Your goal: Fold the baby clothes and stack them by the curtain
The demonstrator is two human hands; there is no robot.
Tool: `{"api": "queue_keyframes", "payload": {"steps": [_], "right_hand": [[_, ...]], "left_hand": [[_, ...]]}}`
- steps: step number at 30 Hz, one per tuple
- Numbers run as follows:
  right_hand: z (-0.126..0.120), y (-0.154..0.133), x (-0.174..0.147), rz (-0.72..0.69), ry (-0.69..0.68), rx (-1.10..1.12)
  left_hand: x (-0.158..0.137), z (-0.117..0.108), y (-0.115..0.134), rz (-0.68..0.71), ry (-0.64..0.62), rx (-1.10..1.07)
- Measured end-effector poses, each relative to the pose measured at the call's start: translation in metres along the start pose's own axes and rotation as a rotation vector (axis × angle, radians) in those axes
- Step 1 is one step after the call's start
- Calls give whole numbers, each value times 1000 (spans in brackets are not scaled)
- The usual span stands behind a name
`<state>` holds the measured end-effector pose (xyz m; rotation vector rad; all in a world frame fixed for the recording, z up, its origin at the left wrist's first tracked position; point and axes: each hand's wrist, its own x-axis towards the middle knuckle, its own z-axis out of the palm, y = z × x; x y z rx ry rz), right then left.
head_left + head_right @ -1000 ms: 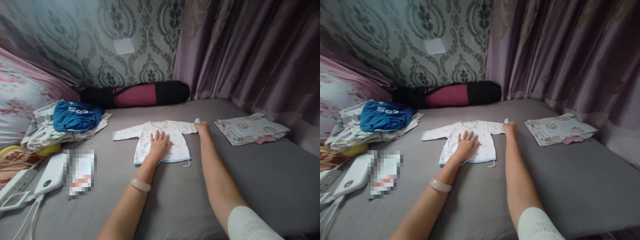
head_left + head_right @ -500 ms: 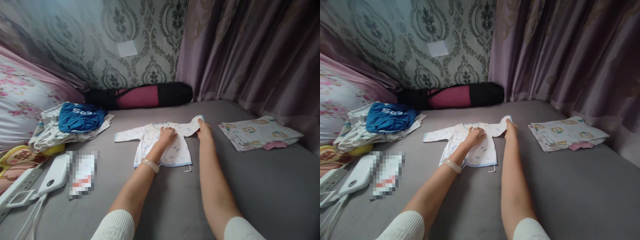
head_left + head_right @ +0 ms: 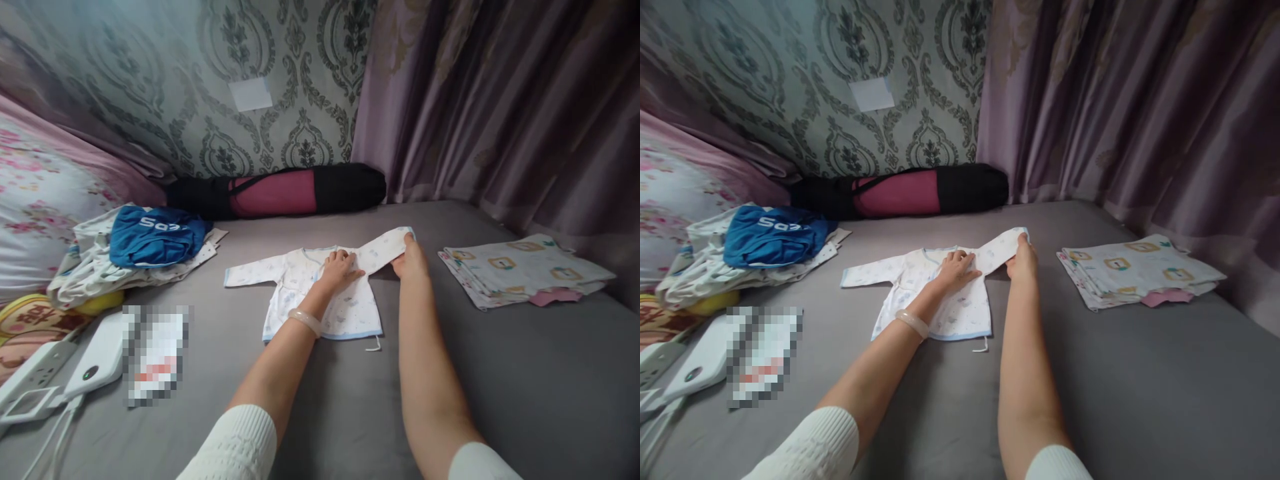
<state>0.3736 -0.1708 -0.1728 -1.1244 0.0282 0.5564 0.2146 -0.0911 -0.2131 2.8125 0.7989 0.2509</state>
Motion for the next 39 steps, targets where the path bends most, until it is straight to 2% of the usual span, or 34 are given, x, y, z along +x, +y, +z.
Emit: {"api": "queue_keyframes", "payload": {"steps": [5,14,18,21,25,27,29,33,36,39], "right_hand": [[7,0,-1,38,-52,68],[31,-1,-26,161,-51,258],[42,9,-31,194,-85,241],[47,16,-34,234,-94,183],[47,20,-37,220,-71,40],[45,21,-40,164,-49,-89],[44,23,-42,110,-43,-199],[46,28,-47,93,-116,-252],[48,35,-52,74,-182,-317],[51,42,-59,56,-262,-416]], "left_hand": [[4,-7,0,14,-55,18],[23,-17,-2,0,-175,23],[28,-20,0,-26,-204,14],[25,-21,-3,-28,-162,-41],[11,-23,-18,-1,-19,-388],[-1,-25,-29,-88,99,-627],[-15,-25,-42,-233,203,-849],[-41,-26,-64,-451,321,-1249],[-53,-25,-74,-545,425,-1474],[-56,-24,-76,-572,450,-1582]]}}
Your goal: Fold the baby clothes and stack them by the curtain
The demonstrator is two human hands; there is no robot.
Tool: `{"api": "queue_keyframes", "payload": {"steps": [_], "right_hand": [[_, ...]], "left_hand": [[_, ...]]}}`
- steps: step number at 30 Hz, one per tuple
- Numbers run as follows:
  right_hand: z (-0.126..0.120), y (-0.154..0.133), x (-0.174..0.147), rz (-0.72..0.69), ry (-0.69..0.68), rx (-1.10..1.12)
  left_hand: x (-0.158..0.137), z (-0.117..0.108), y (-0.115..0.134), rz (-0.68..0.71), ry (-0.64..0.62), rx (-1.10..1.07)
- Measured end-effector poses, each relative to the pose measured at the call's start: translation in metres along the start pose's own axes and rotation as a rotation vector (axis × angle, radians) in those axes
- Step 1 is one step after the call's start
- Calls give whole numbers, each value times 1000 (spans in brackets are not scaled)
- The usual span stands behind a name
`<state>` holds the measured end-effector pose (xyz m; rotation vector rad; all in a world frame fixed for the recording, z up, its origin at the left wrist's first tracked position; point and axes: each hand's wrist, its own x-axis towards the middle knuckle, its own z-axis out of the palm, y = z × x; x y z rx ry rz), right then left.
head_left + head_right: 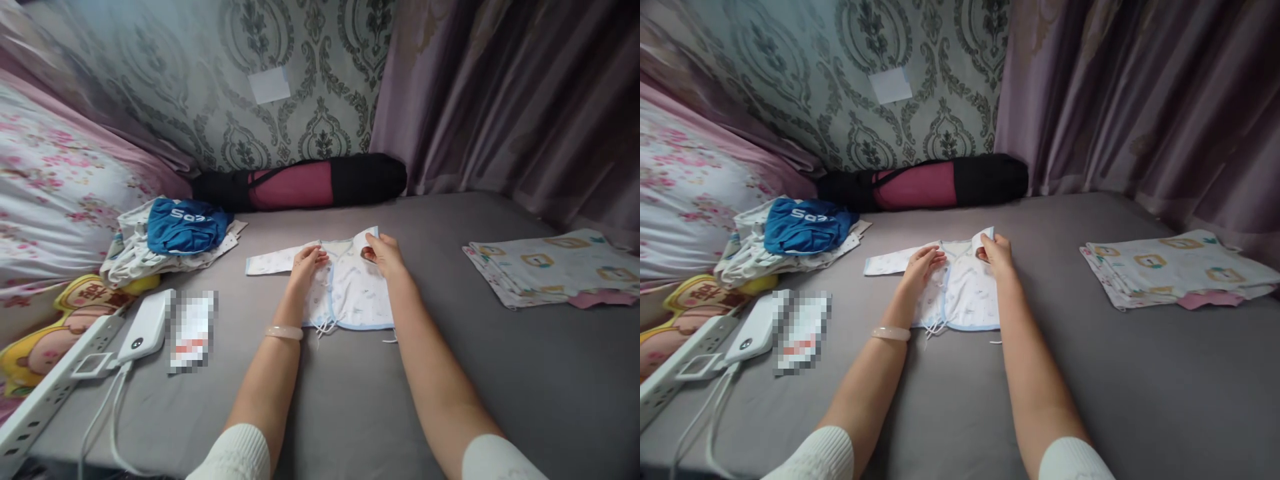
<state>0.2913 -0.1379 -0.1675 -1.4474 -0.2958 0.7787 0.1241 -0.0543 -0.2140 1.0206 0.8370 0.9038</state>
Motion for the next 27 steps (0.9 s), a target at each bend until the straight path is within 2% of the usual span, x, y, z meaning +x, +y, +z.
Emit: {"api": "queue_keyframes", "payload": {"steps": [8,15,22,27], "right_hand": [[22,20,-6,-53,-90,-221],[32,43,-4,-159,-246,-405],[30,40,-10,-395,-234,-734],[28,32,-19,-468,-203,-960]], "left_hand": [[-1,3,-6,66,-132,124],[0,2,-8,121,-187,232],[-2,2,-9,200,-202,384],[-3,3,-10,170,-174,465]]}}
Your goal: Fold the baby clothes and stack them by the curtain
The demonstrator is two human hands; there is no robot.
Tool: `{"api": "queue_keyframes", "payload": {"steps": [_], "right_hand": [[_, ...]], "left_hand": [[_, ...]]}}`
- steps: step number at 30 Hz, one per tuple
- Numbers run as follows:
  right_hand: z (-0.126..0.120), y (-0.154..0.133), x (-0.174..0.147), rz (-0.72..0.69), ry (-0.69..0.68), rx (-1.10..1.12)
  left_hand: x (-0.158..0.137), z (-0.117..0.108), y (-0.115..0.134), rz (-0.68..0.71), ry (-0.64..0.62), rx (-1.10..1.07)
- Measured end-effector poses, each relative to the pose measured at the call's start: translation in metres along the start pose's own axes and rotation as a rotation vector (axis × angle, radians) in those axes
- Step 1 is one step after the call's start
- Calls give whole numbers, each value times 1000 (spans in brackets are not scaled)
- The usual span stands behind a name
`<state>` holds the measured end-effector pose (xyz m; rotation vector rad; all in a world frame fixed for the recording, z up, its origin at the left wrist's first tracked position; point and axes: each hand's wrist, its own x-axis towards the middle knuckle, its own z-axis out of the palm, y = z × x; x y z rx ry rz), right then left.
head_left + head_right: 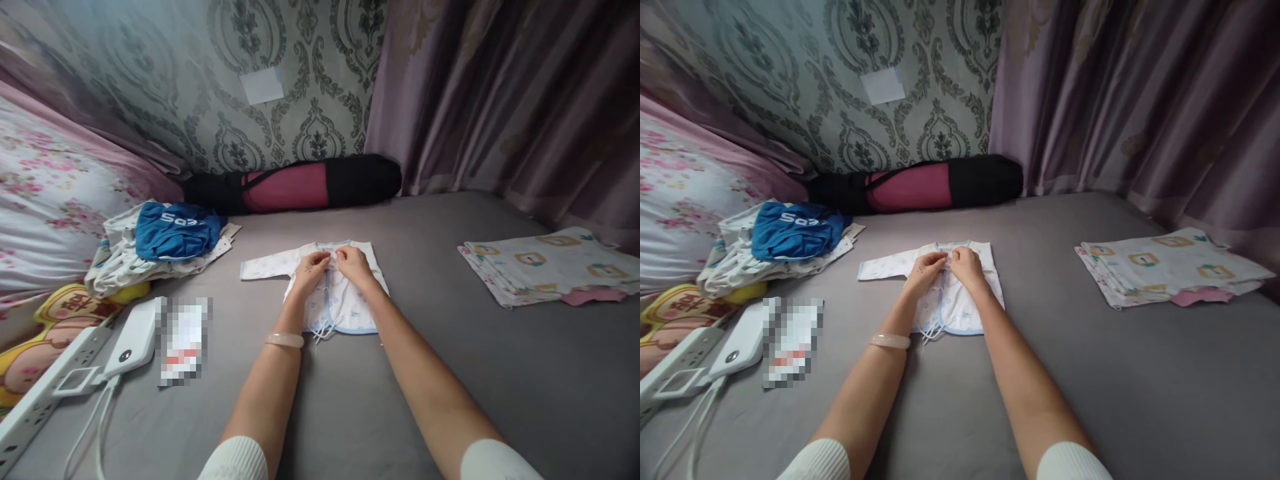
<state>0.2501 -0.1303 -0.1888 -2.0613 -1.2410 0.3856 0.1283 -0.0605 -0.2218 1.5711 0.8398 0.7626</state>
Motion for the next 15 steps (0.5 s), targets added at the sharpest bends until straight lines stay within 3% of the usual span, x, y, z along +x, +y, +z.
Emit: {"api": "queue_keyframes", "payload": {"steps": [3,9,15], "right_hand": [[1,-2,-1,-36,-10,-116],[7,0,-3,-123,14,-232],[14,4,-11,-111,-92,-298]], "left_hand": [[1,1,1,19,32,67],[5,4,5,223,95,221],[3,3,3,224,105,426]]}}
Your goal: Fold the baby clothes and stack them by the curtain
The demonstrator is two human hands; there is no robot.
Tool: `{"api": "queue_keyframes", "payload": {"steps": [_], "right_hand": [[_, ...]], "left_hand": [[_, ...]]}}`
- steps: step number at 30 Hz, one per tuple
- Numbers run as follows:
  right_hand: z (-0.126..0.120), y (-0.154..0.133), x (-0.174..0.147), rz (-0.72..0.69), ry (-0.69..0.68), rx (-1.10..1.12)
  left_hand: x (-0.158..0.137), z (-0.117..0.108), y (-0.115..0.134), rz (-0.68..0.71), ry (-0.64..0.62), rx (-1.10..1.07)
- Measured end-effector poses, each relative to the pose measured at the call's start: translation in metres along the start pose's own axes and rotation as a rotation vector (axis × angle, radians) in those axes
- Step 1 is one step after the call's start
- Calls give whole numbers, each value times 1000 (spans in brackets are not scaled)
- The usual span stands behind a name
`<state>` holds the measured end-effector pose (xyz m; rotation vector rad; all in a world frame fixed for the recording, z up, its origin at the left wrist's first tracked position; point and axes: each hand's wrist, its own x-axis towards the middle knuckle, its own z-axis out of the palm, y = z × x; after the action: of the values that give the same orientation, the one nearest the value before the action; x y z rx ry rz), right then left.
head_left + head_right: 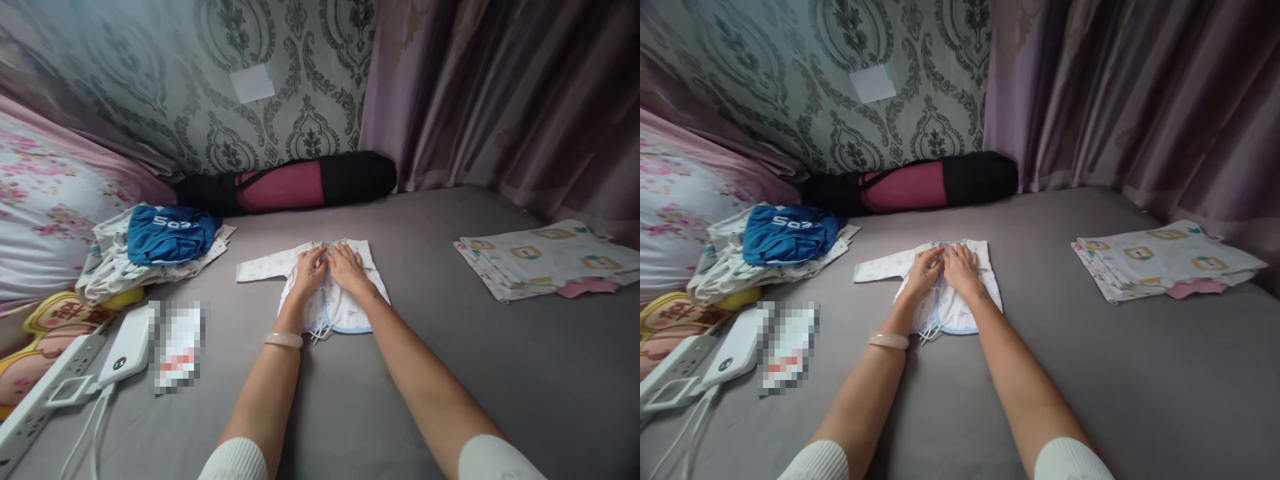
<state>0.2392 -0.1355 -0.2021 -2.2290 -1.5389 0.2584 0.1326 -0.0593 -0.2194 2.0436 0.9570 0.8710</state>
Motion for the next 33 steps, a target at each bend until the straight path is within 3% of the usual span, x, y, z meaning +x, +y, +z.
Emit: {"api": "queue_keyframes", "payload": {"steps": [6,11,15,24,33], "right_hand": [[3,2,-5,2,-83,-27],[3,3,-5,30,-115,-49],[3,3,-5,70,-104,-70],[7,11,-4,103,-31,-160],[4,25,1,183,20,-192]], "left_hand": [[-2,-1,-1,-17,-42,235],[-4,1,-3,6,-36,296],[-6,3,-5,4,-93,301],[-8,5,-11,41,-98,352],[-10,1,-3,9,-128,406]]}}
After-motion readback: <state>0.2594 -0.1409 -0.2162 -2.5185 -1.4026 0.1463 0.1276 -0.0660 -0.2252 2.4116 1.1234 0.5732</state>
